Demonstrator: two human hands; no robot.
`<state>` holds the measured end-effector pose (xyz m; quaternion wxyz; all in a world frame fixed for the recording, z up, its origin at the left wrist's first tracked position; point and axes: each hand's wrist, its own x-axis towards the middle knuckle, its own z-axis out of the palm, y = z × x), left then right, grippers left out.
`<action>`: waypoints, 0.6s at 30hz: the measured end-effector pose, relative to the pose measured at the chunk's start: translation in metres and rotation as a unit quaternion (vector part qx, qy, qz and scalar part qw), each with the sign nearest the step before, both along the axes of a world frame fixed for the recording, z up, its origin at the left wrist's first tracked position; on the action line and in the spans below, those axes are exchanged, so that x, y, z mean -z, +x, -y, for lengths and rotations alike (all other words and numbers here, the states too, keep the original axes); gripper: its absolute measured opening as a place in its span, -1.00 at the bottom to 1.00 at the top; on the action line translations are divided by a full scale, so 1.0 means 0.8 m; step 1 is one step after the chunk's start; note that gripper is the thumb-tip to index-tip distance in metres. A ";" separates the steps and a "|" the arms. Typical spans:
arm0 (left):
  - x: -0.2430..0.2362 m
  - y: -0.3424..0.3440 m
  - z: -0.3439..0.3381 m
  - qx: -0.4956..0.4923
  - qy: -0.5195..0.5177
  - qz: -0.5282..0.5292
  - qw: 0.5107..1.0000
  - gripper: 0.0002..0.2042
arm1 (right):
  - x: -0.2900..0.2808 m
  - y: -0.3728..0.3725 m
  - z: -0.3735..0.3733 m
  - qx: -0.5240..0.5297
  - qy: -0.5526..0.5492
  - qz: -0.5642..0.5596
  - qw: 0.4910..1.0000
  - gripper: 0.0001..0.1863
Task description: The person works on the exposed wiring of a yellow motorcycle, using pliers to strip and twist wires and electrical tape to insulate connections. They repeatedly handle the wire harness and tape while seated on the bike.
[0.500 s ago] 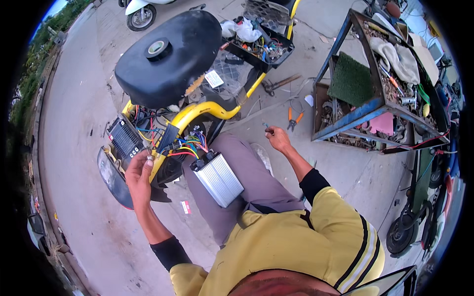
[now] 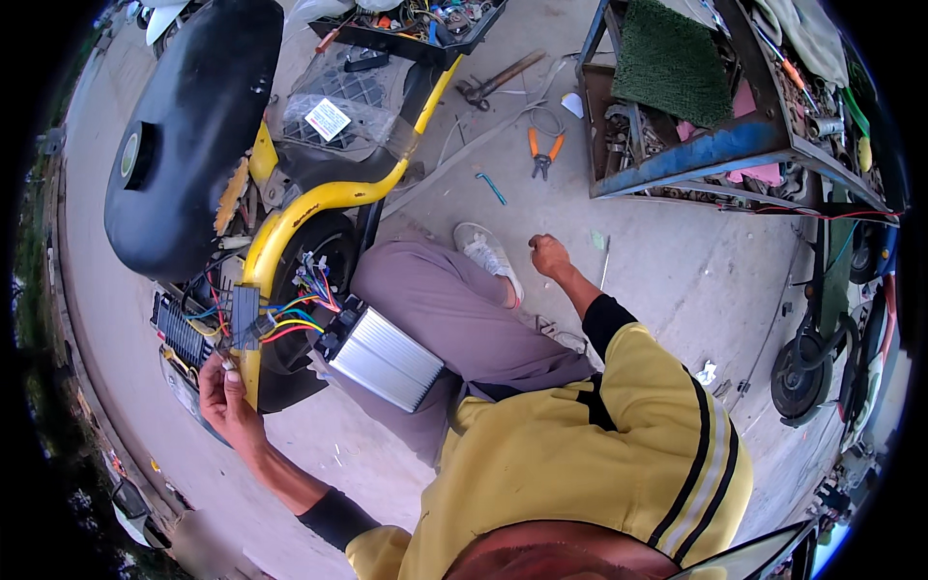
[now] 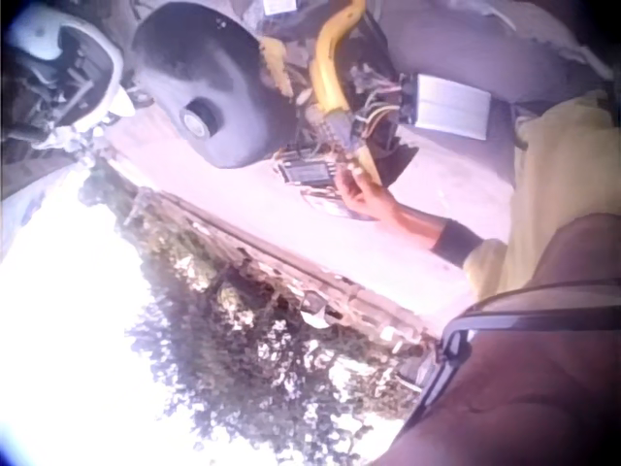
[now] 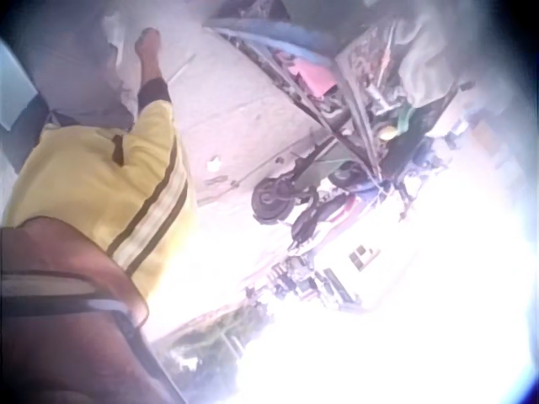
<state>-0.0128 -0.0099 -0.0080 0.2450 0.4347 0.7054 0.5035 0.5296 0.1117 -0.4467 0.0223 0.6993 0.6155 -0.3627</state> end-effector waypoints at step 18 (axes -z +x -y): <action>-0.024 0.050 0.010 -0.052 -0.026 0.043 0.997 -0.69 | 0.150 0.117 -0.286 -0.274 0.184 0.315 0.890 -0.69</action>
